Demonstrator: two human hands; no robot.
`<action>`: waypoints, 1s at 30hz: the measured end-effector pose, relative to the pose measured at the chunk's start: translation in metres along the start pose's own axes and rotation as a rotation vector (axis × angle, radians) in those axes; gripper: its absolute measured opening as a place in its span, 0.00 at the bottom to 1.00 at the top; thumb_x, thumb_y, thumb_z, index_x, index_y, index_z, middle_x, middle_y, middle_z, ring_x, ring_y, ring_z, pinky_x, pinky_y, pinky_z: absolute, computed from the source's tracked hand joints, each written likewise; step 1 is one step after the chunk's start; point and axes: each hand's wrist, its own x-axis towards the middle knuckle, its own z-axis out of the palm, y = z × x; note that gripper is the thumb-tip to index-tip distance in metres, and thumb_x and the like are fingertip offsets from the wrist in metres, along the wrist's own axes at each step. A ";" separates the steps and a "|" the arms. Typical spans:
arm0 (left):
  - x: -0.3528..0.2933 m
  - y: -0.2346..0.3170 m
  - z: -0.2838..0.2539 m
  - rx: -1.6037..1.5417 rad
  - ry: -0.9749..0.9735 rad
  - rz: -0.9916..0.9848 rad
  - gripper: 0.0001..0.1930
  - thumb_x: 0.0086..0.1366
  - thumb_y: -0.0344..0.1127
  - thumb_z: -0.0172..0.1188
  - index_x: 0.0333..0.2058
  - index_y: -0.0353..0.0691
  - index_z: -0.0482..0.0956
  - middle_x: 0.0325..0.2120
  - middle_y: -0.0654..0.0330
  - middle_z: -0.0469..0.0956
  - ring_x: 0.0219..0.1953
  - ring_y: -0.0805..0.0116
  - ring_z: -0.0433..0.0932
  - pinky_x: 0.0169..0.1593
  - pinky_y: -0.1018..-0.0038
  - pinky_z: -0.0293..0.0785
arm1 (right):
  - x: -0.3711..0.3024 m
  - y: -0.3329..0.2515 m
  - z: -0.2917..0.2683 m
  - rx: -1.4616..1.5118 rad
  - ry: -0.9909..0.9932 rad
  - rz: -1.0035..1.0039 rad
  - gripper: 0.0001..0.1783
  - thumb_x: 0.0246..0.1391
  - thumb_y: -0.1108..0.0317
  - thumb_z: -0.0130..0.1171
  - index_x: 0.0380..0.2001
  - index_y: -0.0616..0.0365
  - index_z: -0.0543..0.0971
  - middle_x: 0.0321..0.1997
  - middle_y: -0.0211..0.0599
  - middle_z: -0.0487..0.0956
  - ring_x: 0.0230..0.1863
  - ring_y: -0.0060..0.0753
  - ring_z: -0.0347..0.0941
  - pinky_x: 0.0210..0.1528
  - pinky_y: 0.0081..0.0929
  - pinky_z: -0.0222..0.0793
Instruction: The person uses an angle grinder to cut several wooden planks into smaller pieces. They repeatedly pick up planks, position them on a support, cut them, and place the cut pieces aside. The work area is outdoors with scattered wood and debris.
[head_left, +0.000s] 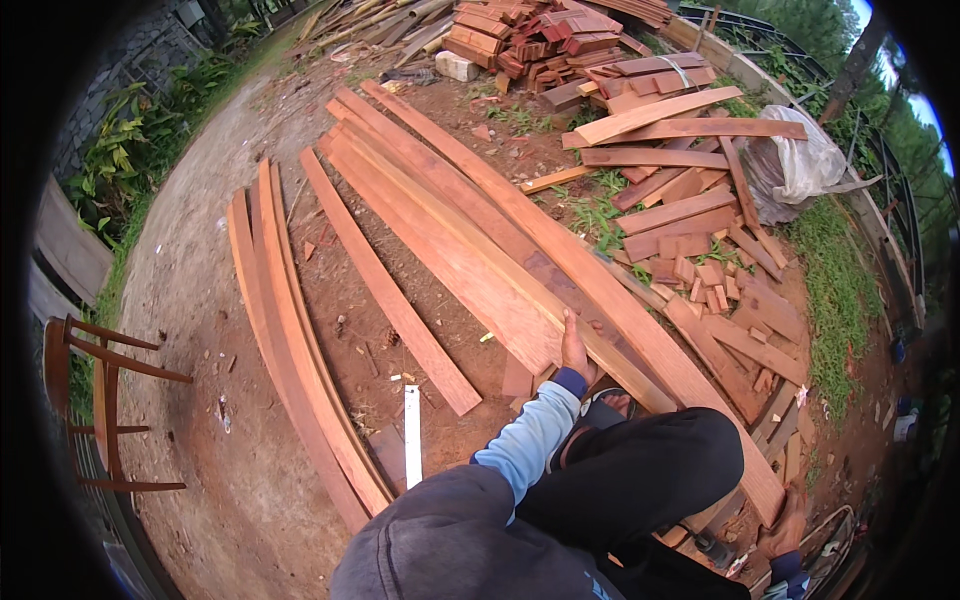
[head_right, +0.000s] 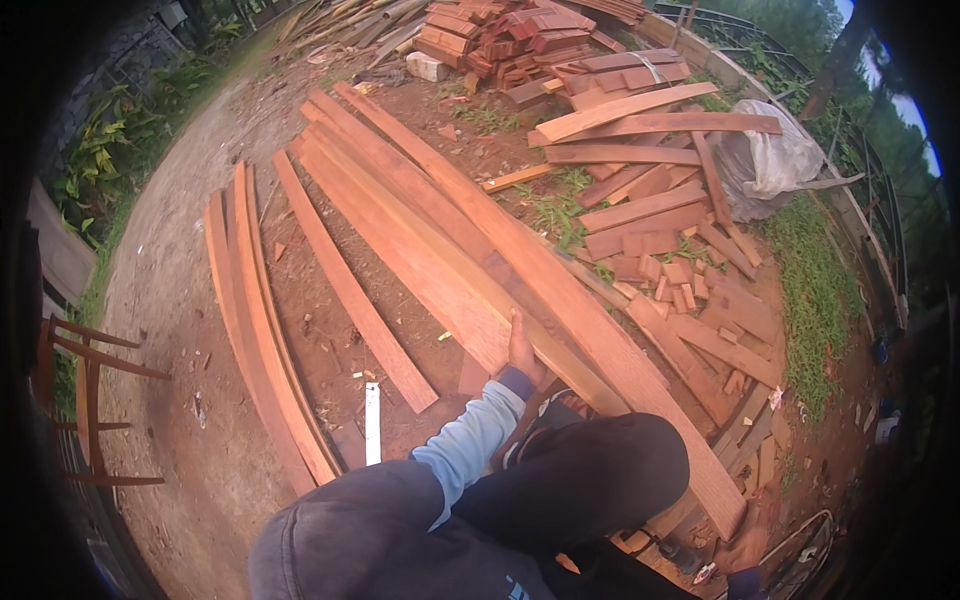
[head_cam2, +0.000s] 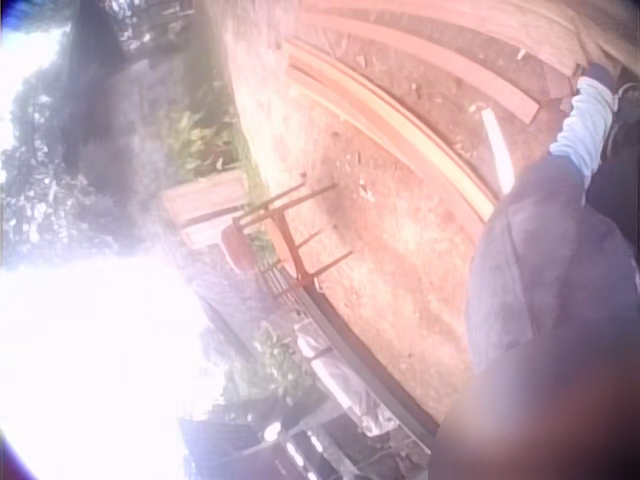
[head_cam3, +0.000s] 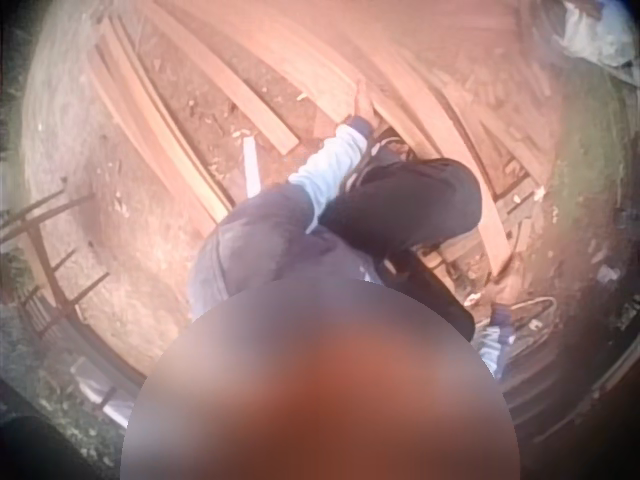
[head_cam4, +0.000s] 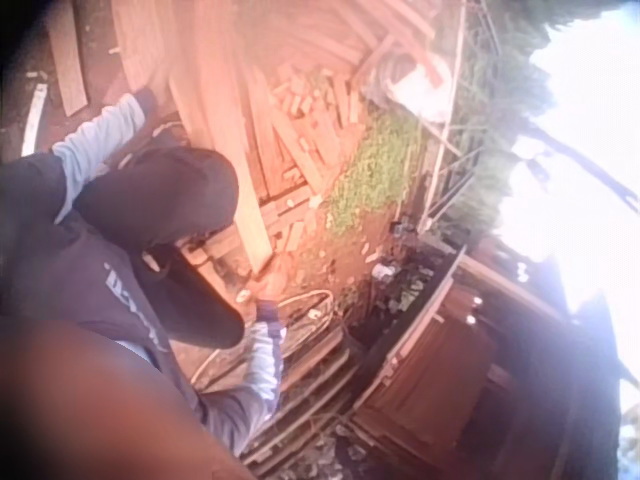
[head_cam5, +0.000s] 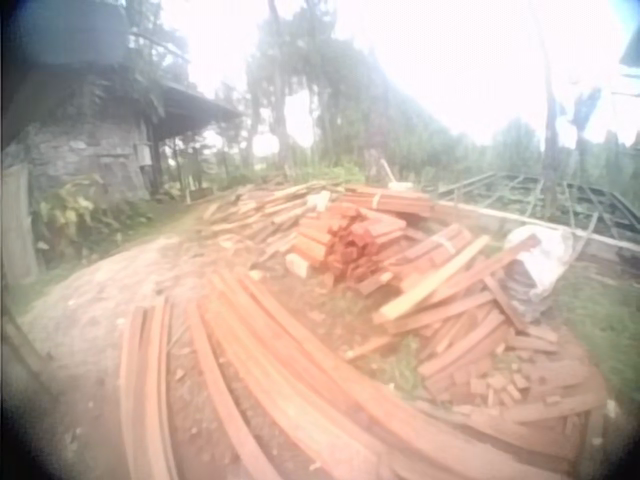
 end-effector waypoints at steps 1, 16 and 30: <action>-0.001 -0.014 -0.003 -0.015 -0.043 -0.037 0.37 0.63 0.70 0.50 0.57 0.48 0.60 0.30 0.58 0.73 0.30 0.65 0.75 0.35 0.61 0.77 | 0.006 0.005 0.000 -0.010 0.028 -0.028 0.38 0.28 0.73 0.60 0.51 0.66 0.67 0.44 0.59 0.70 0.47 0.67 0.68 0.50 0.49 0.66; -0.064 -0.050 0.040 -0.151 -0.261 -0.203 0.47 0.58 0.72 0.54 0.65 0.43 0.57 0.61 0.54 0.67 0.63 0.57 0.65 0.65 0.56 0.63 | 0.133 -0.055 0.054 0.292 -0.078 -0.120 0.40 0.31 0.52 0.75 0.45 0.70 0.74 0.41 0.60 0.75 0.46 0.63 0.73 0.49 0.44 0.69; -0.044 -0.043 0.061 -0.292 -0.287 -0.220 0.34 0.62 0.51 0.64 0.60 0.38 0.64 0.56 0.51 0.71 0.61 0.50 0.66 0.66 0.53 0.59 | 0.181 -0.115 -0.011 0.300 -0.120 -0.409 0.31 0.34 0.66 0.63 0.44 0.75 0.72 0.33 0.67 0.75 0.38 0.69 0.74 0.40 0.45 0.71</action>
